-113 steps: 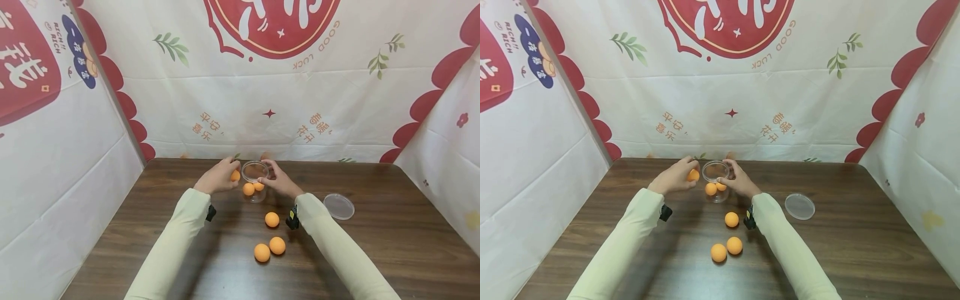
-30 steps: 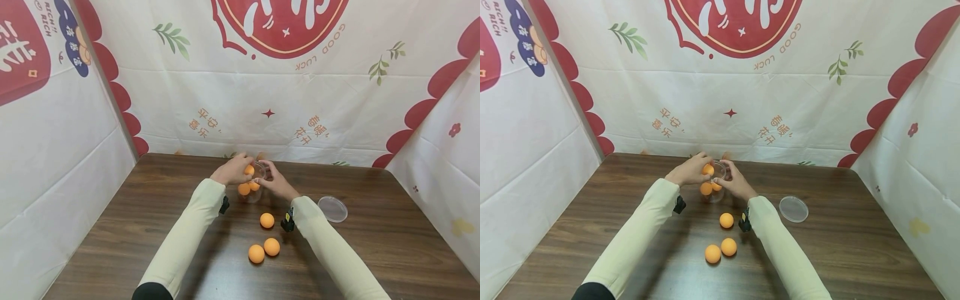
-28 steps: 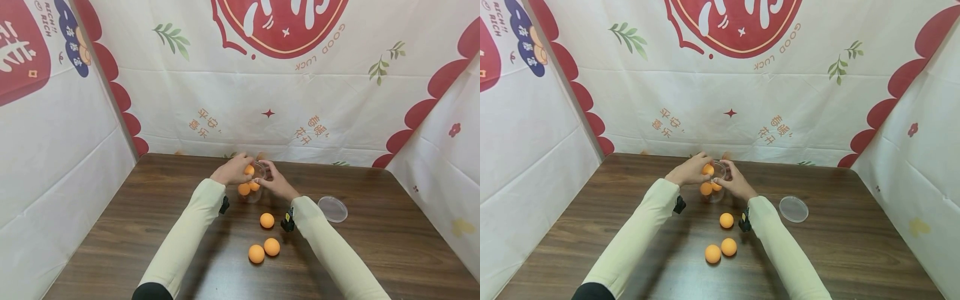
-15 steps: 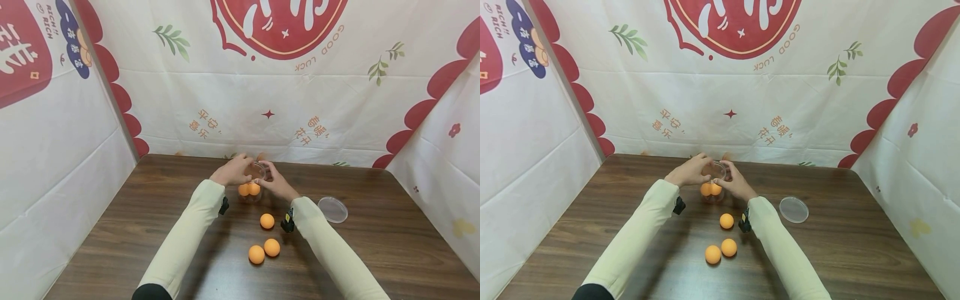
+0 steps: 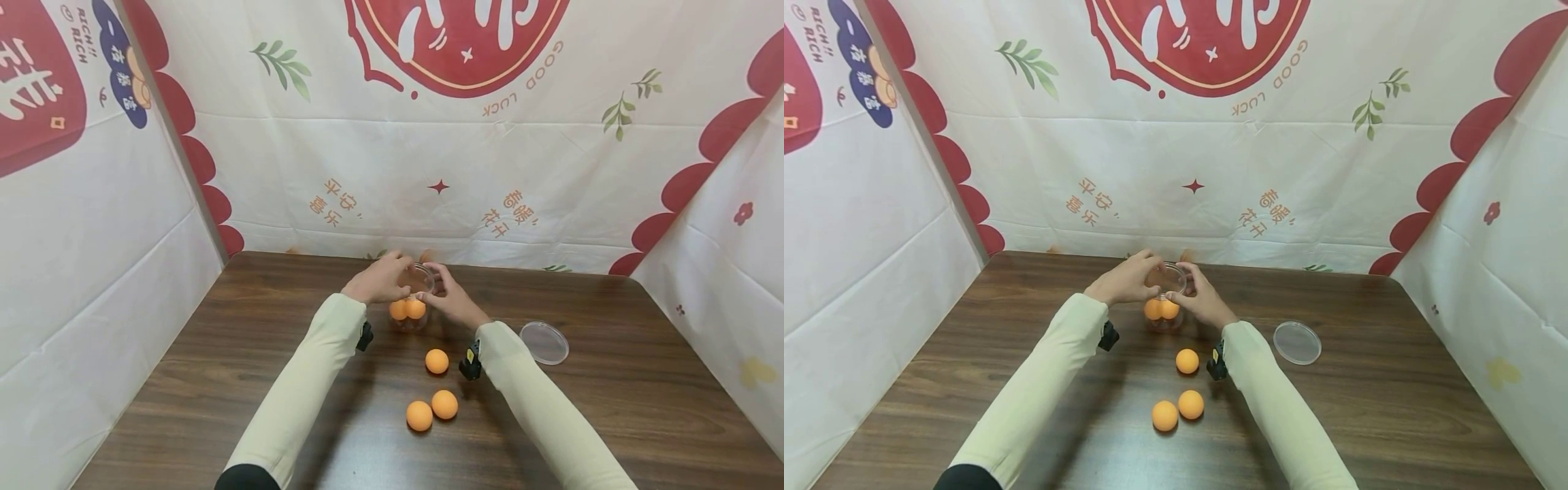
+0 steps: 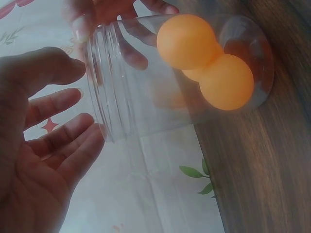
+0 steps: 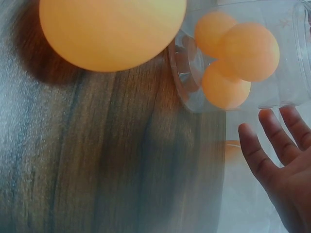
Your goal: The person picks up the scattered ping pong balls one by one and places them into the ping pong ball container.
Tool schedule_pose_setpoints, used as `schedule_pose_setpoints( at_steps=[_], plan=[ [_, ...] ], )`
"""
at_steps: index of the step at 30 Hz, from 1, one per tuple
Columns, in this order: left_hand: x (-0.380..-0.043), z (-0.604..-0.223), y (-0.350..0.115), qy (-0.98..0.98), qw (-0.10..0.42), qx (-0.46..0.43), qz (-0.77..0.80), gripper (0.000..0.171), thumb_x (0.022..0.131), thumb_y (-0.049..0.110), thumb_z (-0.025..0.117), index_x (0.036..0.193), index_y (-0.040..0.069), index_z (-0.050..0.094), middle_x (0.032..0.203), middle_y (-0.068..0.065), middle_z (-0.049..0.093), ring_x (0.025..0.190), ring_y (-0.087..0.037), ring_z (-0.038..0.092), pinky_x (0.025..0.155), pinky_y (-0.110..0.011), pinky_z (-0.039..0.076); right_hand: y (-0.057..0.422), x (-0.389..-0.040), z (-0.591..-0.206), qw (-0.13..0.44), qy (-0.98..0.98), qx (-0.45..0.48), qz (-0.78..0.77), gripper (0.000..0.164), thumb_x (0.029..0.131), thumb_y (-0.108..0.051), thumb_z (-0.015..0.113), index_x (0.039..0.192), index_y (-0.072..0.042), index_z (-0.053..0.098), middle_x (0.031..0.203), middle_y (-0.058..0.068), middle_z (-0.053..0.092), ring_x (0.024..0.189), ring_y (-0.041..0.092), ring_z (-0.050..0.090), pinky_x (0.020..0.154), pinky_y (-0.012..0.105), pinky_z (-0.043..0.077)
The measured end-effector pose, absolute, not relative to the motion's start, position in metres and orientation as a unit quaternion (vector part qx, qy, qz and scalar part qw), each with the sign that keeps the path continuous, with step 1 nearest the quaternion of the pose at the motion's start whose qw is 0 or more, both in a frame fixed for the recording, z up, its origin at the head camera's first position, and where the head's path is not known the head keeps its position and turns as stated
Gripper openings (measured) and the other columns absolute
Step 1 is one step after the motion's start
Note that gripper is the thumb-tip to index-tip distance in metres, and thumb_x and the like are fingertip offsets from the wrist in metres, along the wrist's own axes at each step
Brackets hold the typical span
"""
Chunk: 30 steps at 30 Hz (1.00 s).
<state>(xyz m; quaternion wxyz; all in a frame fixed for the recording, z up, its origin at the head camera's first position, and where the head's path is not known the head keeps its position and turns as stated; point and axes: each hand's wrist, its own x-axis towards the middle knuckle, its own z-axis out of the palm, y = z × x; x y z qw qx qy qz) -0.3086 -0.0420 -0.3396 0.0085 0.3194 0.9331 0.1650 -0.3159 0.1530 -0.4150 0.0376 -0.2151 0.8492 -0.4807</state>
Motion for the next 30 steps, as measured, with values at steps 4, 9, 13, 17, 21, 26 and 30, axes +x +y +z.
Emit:
schedule_pose_setpoints(
  at_steps=[4,9,13,17,21,26,30],
  plan=[
    [-0.309,-0.34,-0.042,0.934,0.011,0.317,0.164,0.035,0.082,0.021,0.062,0.113,0.008,0.053,0.114,-0.008,0.046,0.087,-0.017,0.049,0.075,-0.031,0.045,0.153,-0.316,-0.415,0.037,0.852,-0.213,-0.477,0.061,0.085,-0.033,0.059,0.135,-0.025,0.024,0.119,0.012,0.044,0.095,0.023,0.048,0.081,0.04,0.042],
    [-0.309,-0.34,-0.043,0.935,0.01,0.315,0.166,0.036,0.082,0.022,0.062,0.114,0.008,0.052,0.116,-0.009,0.047,0.094,-0.018,0.049,0.078,-0.033,0.045,0.153,-0.315,-0.414,0.038,0.851,-0.214,-0.478,0.062,0.085,-0.034,0.058,0.136,-0.025,0.023,0.12,0.012,0.043,0.095,0.023,0.048,0.082,0.041,0.042],
    [-0.309,-0.341,-0.046,0.931,0.003,0.317,0.182,0.039,0.082,0.022,0.063,0.116,0.008,0.051,0.115,-0.008,0.047,0.098,-0.019,0.048,0.081,-0.034,0.045,0.153,-0.316,-0.415,0.038,0.849,-0.211,-0.482,0.062,0.085,-0.035,0.059,0.135,-0.027,0.024,0.12,0.011,0.044,0.098,0.024,0.048,0.082,0.042,0.043],
    [-0.31,-0.344,-0.049,0.928,-0.007,0.315,0.2,0.046,0.08,0.025,0.064,0.12,0.007,0.049,0.117,-0.008,0.046,0.102,-0.02,0.047,0.084,-0.034,0.044,0.154,-0.316,-0.416,0.038,0.852,-0.209,-0.478,0.062,0.085,-0.034,0.059,0.136,-0.026,0.024,0.12,0.011,0.044,0.098,0.024,0.049,0.079,0.039,0.044],
    [-0.311,-0.349,-0.053,0.929,-0.012,0.306,0.21,0.057,0.078,0.03,0.066,0.126,0.008,0.045,0.121,-0.009,0.044,0.105,-0.02,0.046,0.086,-0.034,0.043,0.153,-0.312,-0.408,0.044,0.85,-0.213,-0.48,0.064,0.085,-0.029,0.059,0.137,-0.02,0.024,0.12,0.015,0.044,0.098,0.025,0.049,0.078,0.039,0.044],
    [-0.313,-0.356,-0.059,0.927,-0.001,0.286,0.241,0.068,0.077,0.034,0.067,0.133,0.009,0.038,0.12,-0.009,0.042,0.099,-0.019,0.048,0.083,-0.034,0.044,0.148,-0.301,-0.393,0.049,0.844,-0.216,-0.488,0.064,0.086,-0.022,0.059,0.137,-0.01,0.024,0.119,0.021,0.044,0.096,0.029,0.049,0.079,0.042,0.043],
    [-0.315,-0.362,-0.062,0.919,-0.004,0.292,0.263,0.068,0.076,0.033,0.068,0.131,0.008,0.038,0.124,-0.01,0.041,0.108,-0.022,0.046,0.087,-0.037,0.043,0.15,-0.305,-0.4,0.039,0.853,-0.211,-0.476,0.063,0.086,-0.028,0.059,0.137,-0.016,0.024,0.119,0.017,0.045,0.095,0.024,0.05,0.075,0.038,0.044]
  ],
)
